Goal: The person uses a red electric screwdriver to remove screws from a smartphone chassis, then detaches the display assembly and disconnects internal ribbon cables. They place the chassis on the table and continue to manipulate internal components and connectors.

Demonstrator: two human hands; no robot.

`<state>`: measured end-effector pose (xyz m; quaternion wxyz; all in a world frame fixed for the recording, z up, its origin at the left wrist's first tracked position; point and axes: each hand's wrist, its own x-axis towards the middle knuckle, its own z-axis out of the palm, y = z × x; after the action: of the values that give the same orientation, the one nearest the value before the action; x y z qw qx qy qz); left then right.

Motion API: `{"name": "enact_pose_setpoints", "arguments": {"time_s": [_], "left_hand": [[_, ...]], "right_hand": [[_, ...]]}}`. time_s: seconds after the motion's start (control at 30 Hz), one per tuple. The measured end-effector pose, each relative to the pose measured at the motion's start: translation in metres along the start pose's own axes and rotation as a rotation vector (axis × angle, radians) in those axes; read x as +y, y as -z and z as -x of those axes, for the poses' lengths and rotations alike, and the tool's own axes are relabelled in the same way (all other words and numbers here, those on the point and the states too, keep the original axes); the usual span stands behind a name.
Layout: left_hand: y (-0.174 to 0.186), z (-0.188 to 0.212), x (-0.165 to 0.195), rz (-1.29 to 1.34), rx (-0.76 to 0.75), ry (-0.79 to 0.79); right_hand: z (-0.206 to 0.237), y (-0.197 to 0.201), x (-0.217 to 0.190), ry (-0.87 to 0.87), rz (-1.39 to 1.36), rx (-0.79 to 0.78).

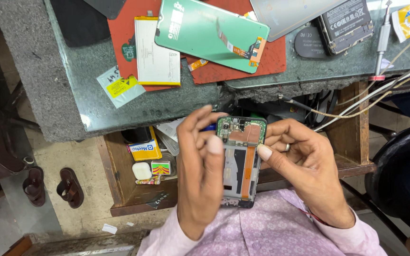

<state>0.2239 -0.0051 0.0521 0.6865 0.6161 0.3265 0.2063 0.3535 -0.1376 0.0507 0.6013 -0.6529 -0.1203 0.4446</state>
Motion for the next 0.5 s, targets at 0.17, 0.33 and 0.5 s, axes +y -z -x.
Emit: {"name": "enact_pose_setpoints", "arguments": {"time_s": [0.17,0.33,0.5], "left_hand": [[-0.001,0.012,0.006,-0.581,-0.072,-0.229],[0.003,0.009,0.001,-0.547,-0.111,-0.274],[0.022,0.01,-0.003,0.021,-0.159,-0.095]], "right_hand": [[-0.002,-0.008,-0.003,0.082,0.038,0.057],[-0.006,-0.017,-0.016,0.122,0.072,-0.033],[-0.027,-0.025,-0.062,0.413,0.528,0.117]]}}
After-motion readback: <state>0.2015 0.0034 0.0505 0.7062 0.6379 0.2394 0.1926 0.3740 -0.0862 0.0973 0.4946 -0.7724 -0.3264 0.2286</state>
